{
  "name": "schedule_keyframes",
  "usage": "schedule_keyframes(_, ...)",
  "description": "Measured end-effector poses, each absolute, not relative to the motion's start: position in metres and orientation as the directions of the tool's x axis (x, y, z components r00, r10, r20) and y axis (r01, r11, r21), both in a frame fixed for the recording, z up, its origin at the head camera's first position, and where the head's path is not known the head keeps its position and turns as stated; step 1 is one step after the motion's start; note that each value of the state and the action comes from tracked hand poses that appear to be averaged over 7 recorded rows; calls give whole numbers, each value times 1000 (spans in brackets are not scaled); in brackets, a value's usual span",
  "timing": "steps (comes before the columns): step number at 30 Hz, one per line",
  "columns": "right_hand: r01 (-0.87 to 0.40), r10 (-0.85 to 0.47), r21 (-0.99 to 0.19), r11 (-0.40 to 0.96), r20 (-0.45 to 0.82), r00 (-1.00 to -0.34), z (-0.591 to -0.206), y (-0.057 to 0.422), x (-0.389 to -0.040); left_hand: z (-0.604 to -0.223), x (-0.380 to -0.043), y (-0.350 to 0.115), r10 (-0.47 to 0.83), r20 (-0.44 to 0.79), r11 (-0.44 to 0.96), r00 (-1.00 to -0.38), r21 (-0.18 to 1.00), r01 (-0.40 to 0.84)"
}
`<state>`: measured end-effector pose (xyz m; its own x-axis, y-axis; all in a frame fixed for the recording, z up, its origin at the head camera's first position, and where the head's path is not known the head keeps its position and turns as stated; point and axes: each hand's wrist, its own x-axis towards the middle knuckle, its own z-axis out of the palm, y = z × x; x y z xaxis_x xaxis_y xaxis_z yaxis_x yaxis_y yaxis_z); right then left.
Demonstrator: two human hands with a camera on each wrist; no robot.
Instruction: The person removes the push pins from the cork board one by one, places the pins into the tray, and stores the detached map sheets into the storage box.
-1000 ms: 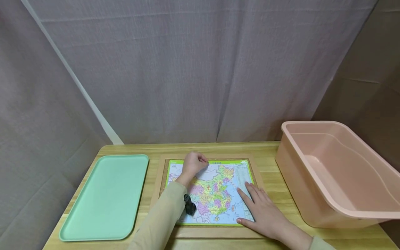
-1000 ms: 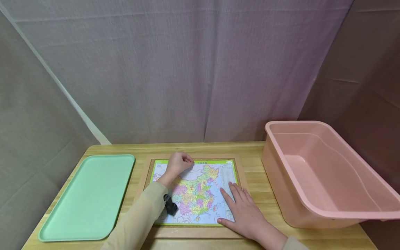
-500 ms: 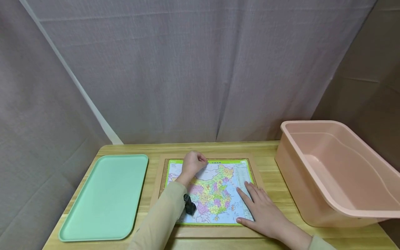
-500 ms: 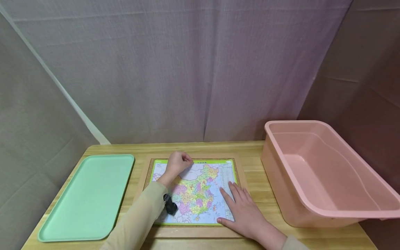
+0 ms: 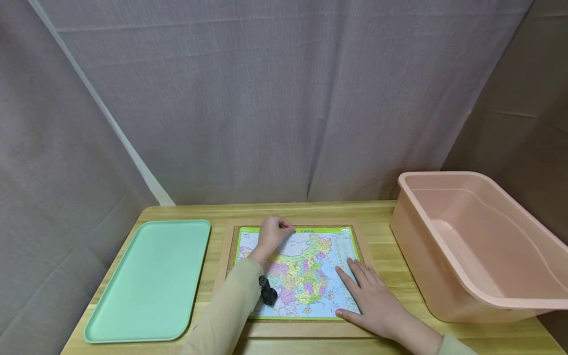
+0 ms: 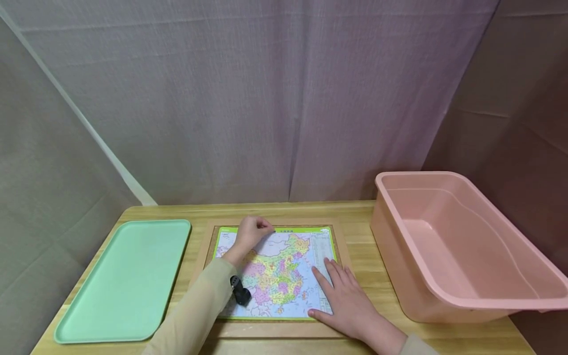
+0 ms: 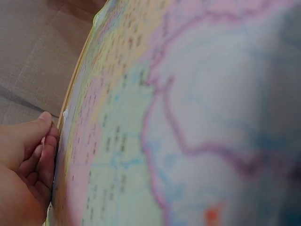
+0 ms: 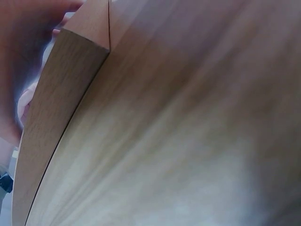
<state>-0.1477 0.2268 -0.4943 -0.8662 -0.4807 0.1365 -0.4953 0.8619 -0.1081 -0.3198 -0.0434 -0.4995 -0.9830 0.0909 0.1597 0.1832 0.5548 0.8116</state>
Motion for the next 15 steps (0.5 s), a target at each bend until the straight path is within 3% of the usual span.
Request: schedule_keyframes(15,-492,-478,-105,864,136,-868,-495,227,-147,-504,-327,-49,5,97,405,-995,910,91)
